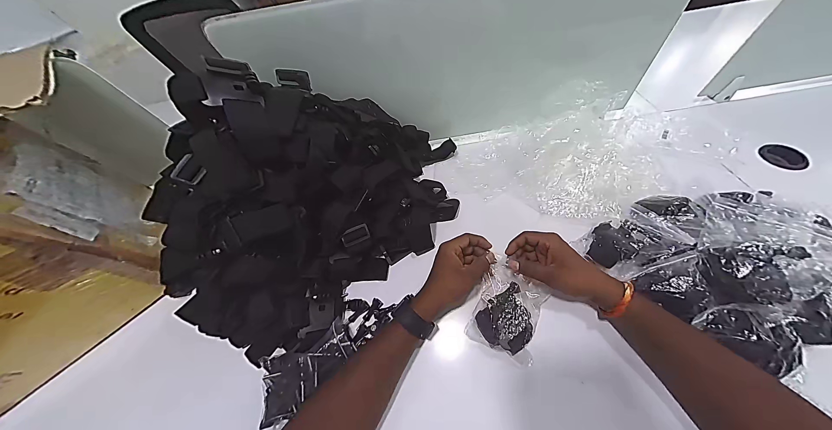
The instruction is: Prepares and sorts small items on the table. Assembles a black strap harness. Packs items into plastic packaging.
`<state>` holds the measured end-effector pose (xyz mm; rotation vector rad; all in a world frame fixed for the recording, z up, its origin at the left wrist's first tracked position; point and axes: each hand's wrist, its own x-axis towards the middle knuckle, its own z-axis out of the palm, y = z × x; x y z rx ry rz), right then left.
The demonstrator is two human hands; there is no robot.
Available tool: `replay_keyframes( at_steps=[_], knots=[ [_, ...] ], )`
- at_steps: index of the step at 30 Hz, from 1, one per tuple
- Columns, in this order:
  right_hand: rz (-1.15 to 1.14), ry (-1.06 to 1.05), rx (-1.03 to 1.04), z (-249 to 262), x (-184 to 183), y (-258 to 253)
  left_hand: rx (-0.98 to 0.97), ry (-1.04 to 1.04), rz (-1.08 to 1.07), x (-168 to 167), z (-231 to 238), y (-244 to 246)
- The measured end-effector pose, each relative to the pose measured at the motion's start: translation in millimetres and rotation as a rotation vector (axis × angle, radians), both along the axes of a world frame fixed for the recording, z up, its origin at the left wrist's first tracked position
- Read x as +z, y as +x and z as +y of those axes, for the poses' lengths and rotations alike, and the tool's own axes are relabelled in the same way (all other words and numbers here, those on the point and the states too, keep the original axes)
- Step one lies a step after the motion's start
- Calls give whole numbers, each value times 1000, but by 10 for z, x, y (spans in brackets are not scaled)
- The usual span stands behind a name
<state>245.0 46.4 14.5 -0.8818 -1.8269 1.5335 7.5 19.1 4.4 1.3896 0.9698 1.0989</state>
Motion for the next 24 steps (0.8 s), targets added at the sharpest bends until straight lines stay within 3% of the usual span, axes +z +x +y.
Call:
replay_keyframes(
  at_steps=[14,24],
  knots=[
    [59,17,-84,-48,-44,-77,47,18,-1,-39,25,11],
    [123,59,-164,-69,-79,-115,-23,2,6,-24,20,-7]
  ],
)
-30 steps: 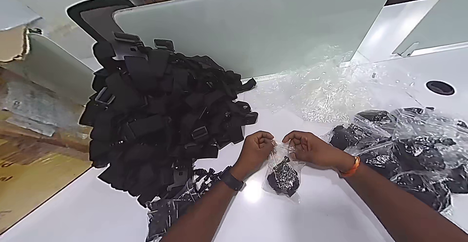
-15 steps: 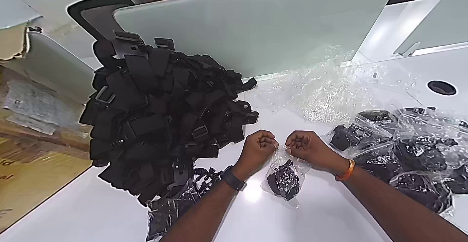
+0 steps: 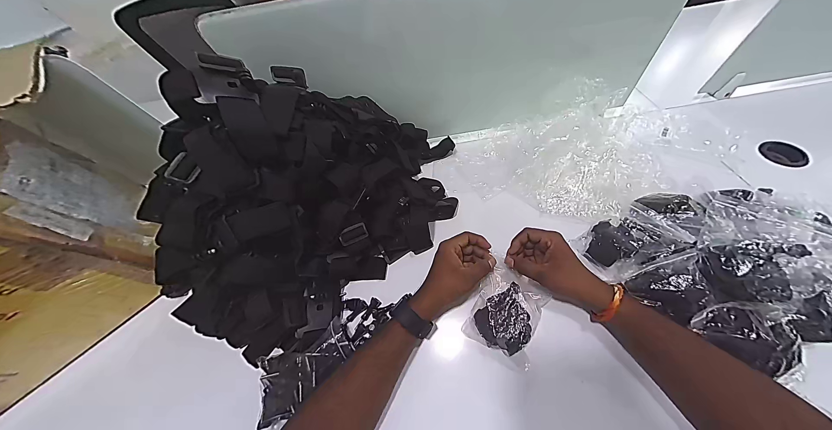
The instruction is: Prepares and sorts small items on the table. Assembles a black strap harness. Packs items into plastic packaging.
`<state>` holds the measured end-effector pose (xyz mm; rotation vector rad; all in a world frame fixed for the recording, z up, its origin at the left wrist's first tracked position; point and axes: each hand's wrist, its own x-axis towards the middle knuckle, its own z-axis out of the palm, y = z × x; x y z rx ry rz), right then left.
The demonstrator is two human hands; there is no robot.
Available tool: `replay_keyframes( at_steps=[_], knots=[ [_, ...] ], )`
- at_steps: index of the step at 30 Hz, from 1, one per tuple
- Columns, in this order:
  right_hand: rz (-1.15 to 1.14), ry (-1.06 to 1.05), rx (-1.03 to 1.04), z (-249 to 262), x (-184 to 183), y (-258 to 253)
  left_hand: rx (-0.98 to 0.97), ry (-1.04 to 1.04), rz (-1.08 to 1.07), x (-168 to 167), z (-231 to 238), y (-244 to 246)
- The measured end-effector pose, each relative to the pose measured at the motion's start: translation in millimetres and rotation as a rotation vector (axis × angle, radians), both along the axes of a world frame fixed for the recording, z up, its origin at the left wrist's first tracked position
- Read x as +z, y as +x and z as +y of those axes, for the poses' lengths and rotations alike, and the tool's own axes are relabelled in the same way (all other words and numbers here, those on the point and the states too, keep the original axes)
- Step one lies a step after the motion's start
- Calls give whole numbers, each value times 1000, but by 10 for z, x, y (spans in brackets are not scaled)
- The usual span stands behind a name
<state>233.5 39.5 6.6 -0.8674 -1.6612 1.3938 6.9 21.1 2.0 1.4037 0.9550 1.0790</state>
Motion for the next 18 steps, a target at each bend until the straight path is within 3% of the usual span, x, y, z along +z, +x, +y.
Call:
replay_keyframes(
  at_steps=[9,18],
  knots=[
    [-16,13,3,-21,-15,-23,-5,26,76,-25,-13,11],
    [-21,36,22,-21,-26,-26,18,74,21,-41,-25,37]
  ],
)
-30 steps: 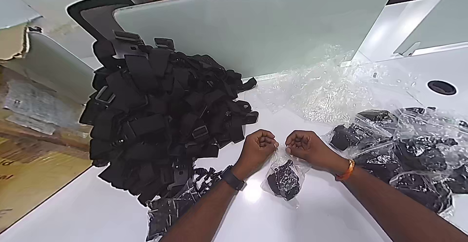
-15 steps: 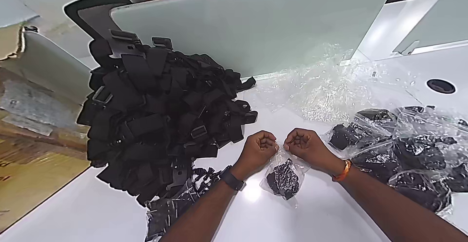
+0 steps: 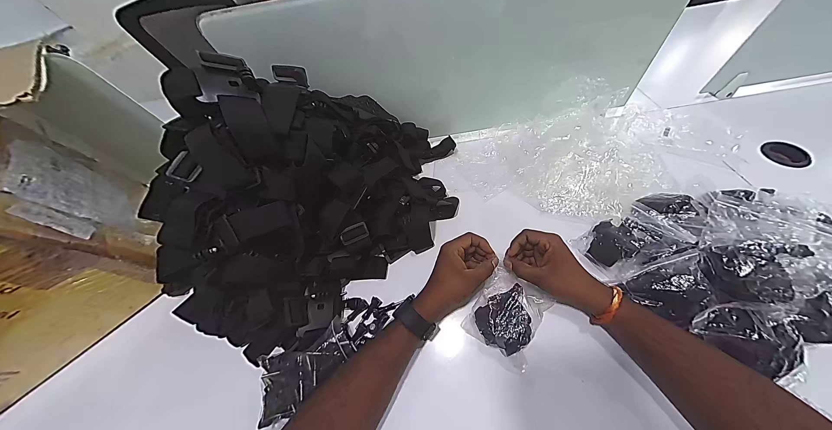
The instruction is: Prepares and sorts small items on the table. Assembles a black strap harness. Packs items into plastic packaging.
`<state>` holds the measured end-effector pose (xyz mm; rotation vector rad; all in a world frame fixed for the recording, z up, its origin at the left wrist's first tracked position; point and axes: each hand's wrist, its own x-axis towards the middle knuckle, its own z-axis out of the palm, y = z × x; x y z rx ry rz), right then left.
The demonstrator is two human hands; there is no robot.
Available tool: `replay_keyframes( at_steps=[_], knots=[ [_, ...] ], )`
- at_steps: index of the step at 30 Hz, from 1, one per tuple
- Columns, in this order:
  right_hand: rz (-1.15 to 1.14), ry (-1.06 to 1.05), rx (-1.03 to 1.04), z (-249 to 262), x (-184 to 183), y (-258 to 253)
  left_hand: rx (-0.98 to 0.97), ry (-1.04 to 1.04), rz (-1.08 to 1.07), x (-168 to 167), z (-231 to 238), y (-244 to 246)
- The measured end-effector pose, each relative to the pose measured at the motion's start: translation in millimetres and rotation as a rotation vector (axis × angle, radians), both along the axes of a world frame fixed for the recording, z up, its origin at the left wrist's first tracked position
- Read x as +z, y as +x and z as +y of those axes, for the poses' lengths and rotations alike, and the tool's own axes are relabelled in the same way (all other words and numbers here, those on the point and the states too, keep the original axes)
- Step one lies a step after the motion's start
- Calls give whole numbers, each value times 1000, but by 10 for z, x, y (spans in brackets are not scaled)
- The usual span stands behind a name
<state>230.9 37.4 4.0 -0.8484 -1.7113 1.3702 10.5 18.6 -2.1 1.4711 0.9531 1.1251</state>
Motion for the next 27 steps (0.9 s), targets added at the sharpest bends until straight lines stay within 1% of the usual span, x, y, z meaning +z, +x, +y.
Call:
replay_keyframes(
  at_steps=[5,10,14,18,22,27],
  knots=[
    [-1,-1,-1,-25,4,-20,-5,2,65,7,-41,26],
    [-77,49,18,-16,7,-23,-1,25,84,3,-49,29],
    [-97,97,30,3,4,-25,16,35,77,1,-45,32],
    [-121,89,32,22,11,28,65,65,44,-32,-13,12],
    [-144,59,36,21,37,46,14,55,74,-15,4,0],
    [-114,94,22,14,9,17,3,42,85,-21,-9,-3]
  ],
)
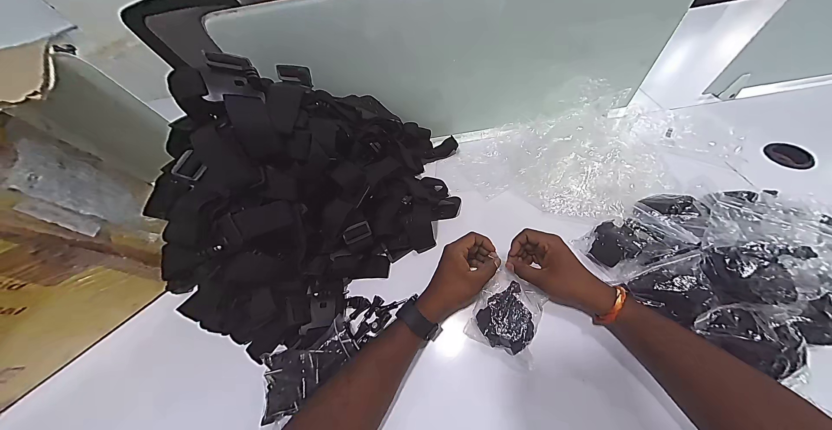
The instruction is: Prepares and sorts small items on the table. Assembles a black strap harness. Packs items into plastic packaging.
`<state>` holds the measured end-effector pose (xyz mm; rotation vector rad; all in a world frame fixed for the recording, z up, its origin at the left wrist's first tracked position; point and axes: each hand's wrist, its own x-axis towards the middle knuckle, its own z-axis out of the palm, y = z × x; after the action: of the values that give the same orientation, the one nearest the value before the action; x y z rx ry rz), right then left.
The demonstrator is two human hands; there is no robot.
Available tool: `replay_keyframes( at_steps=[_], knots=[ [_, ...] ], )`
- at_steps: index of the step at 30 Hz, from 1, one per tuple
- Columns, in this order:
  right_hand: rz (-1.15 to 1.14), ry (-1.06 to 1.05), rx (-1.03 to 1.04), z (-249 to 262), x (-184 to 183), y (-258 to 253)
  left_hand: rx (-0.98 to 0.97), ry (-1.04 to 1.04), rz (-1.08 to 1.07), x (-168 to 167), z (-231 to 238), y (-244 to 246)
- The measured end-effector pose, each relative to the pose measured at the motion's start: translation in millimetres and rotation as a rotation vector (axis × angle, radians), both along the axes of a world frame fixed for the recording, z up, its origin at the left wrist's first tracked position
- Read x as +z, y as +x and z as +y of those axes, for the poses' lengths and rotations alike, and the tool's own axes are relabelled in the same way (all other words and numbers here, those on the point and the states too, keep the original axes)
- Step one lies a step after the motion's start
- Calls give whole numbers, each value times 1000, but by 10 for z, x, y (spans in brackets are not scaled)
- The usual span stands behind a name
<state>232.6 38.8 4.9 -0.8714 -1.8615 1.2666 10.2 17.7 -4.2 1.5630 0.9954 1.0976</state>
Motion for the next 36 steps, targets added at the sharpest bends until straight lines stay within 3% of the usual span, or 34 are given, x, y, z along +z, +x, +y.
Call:
replay_keyframes(
  at_steps=[24,30,36],
  knots=[
    [18,81,9,-33,-14,-33,-21,36,-29,-2,-20,15],
    [-34,60,28,8,4,41,67,48,-46,-10,11,-5],
    [-23,35,4,-8,-9,15,-51,41,-28,-9,17,-22]
  ],
)
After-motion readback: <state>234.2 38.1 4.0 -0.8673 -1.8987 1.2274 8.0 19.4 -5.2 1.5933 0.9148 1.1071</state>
